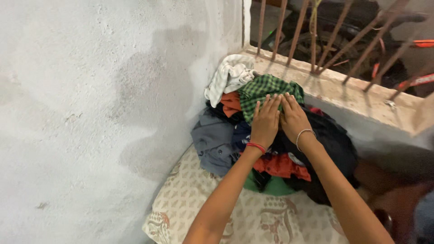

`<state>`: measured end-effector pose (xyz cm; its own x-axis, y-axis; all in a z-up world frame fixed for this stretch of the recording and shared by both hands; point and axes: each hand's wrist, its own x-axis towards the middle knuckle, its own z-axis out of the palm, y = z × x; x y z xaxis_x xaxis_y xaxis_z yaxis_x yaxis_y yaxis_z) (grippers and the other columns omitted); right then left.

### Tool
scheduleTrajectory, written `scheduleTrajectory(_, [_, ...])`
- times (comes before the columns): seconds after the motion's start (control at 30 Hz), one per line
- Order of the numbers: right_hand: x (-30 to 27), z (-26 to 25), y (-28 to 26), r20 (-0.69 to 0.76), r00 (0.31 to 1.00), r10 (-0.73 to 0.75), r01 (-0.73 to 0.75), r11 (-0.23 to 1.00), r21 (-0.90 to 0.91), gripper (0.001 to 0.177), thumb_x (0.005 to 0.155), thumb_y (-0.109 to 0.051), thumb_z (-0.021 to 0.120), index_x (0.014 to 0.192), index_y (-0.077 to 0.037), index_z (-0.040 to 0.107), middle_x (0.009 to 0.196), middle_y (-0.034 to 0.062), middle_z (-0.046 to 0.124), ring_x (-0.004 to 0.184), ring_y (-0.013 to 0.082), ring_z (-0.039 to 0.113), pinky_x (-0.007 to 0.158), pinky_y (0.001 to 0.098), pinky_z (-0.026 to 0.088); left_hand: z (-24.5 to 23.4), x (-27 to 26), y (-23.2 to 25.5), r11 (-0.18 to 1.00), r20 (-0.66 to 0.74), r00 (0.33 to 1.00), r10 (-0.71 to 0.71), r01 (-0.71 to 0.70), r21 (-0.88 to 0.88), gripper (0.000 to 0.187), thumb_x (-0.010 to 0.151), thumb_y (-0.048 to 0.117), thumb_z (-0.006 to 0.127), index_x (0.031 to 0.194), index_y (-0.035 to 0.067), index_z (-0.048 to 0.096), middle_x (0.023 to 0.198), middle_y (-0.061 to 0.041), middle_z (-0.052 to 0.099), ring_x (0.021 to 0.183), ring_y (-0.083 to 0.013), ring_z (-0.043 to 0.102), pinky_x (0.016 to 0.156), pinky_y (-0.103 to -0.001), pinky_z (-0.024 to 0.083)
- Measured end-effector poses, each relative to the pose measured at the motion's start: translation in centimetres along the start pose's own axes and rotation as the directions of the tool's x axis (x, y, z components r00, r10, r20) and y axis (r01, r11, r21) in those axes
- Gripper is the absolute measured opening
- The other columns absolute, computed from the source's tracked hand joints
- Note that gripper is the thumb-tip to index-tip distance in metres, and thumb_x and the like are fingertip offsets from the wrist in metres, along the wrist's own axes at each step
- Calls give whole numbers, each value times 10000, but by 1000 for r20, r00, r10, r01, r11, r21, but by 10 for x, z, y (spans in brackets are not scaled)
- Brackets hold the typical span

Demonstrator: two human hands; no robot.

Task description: The person removes several items of clothing, including shirts and a hat, from a suitcase one by one and places them onto a pile on a nearby surface.

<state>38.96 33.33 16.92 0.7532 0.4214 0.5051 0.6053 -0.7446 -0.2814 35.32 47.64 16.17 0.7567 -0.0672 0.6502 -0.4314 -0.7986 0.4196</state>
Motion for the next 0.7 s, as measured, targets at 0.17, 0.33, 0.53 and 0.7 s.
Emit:
scheduleTrajectory(0.17, [-43,-42,-18,-5,998,60,-60,998,4,574,972,-132,549,1511,18,419,1600,229,387,1498,387,333,1222,437,298,-16,-24,47,999,0,999,32,-32,-22,488,1073,200,460,1543,68,451,1600,-96,468,1544,-277,338,1282,-491,209])
scheduleTrajectory(0.33, [-86,-75,-26,8,995,101,-99,988,-117,595,968,-159,549,1519,18,409,1600,222,369,1495,367,312,1210,435,267,-27,-49,92,997,11,998,69,-68,-40,473,1077,201,459,1528,57,472,1594,-89,475,1543,-263,347,1285,-480,215])
scheduleTrajectory(0.53, [-146,-114,-25,-26,986,167,-169,975,-142,568,979,-166,550,1506,12,434,1599,208,393,1505,352,325,1227,418,276,-27,-79,147,989,44,991,124,-120,-84,475,1066,189,469,1522,56,479,1575,-87,496,1534,-261,364,1282,-471,214])
scheduleTrajectory(0.7, [-195,-144,-15,-27,977,210,-211,957,-200,573,970,-165,564,1493,27,431,1583,222,397,1491,363,336,1223,422,280,-16,-103,194,981,55,987,153,-145,-125,485,1049,175,487,1521,67,482,1567,-81,508,1527,-254,376,1280,-466,216])
